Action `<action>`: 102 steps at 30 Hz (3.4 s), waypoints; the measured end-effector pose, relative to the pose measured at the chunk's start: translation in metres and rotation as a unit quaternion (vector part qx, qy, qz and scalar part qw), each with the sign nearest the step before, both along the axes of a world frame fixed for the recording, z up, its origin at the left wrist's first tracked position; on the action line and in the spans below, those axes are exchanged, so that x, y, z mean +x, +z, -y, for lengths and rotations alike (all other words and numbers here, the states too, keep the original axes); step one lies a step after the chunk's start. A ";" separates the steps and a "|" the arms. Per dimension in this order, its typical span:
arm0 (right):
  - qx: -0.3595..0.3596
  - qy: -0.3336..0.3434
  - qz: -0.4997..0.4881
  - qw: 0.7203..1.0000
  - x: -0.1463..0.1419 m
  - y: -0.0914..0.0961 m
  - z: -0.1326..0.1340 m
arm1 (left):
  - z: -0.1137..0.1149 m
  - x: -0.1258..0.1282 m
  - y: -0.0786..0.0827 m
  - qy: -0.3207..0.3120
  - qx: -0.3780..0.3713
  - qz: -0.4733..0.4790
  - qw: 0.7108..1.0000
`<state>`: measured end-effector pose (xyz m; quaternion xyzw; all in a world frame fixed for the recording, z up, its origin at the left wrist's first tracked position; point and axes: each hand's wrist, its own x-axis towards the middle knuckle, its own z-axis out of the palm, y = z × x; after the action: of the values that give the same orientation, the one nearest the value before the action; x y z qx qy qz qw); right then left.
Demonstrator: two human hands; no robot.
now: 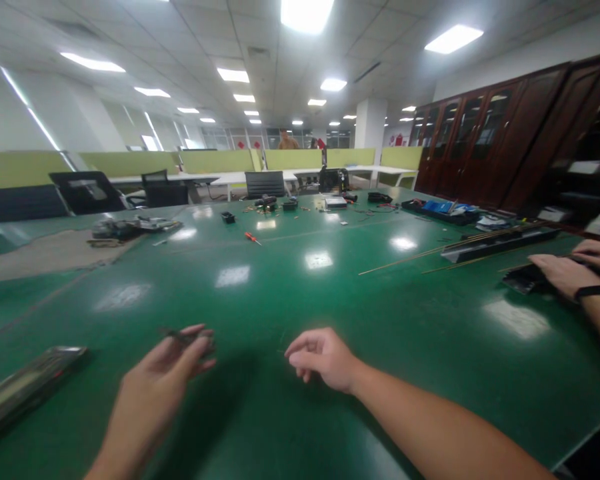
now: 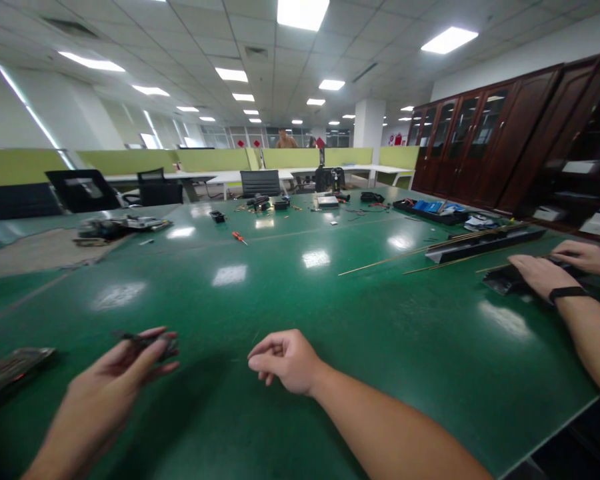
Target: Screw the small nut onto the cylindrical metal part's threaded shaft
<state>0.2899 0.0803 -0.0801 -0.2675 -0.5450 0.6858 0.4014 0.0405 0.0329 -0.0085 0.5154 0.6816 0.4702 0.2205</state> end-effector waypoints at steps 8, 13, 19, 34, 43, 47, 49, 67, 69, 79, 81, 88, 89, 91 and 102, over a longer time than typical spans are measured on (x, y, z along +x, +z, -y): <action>0.041 -0.070 0.014 0.997 -0.002 -0.002 -0.009 | -0.023 0.063 -0.048 -0.236 -0.046 0.028 0.970; 0.044 -0.018 0.019 0.999 -0.001 0.001 -0.005 | -0.016 0.053 -0.054 -0.260 -0.013 -0.080 0.962; 0.094 -0.017 0.059 0.994 -0.005 -0.003 0.001 | -0.012 0.047 -0.064 -0.277 0.036 -0.166 0.946; 0.120 -0.084 0.109 0.983 -0.004 0.002 0.009 | -0.008 0.049 -0.055 -0.241 0.142 -0.154 0.948; 0.146 -0.092 0.135 0.976 -0.005 0.004 0.013 | -0.008 0.046 -0.059 -0.274 0.145 -0.167 0.936; 0.152 -0.091 0.150 0.973 -0.005 0.003 0.015 | -0.007 0.048 -0.060 -0.253 0.126 -0.165 0.945; 0.153 -0.091 0.152 0.972 -0.005 0.003 0.015 | -0.005 0.049 -0.058 -0.254 0.113 -0.166 0.946; 0.132 -0.096 0.168 0.972 -0.004 0.004 0.014 | -0.002 0.054 -0.051 -0.258 0.148 -0.164 0.941; 0.136 -0.095 0.170 0.971 -0.003 0.004 0.013 | -0.003 0.053 -0.052 -0.258 0.152 -0.162 0.940; 0.144 -0.095 0.176 0.969 -0.003 0.006 0.014 | -0.003 0.053 -0.052 -0.257 0.144 -0.157 0.942; 0.141 -0.096 0.182 0.969 -0.003 0.005 0.014 | -0.003 0.053 -0.052 -0.259 0.145 -0.157 0.942; 0.147 -0.093 0.173 0.969 -0.003 0.009 0.017 | -0.003 0.053 -0.052 -0.252 0.141 -0.159 0.944; 0.150 -0.095 0.173 0.969 -0.003 0.009 0.017 | -0.003 0.053 -0.051 -0.252 0.140 -0.159 0.944; 0.148 -0.098 0.175 0.968 -0.003 0.009 0.016 | -0.003 0.053 -0.051 -0.253 0.139 -0.159 0.944; 0.151 -0.093 0.188 0.966 -0.003 0.008 0.016 | -0.004 0.053 -0.052 -0.258 0.140 -0.161 0.942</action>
<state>0.2867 0.0646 -0.0726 -0.3773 -0.6803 0.4929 0.3897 0.0936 0.0366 -0.0602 0.7679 0.4792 0.3988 0.1472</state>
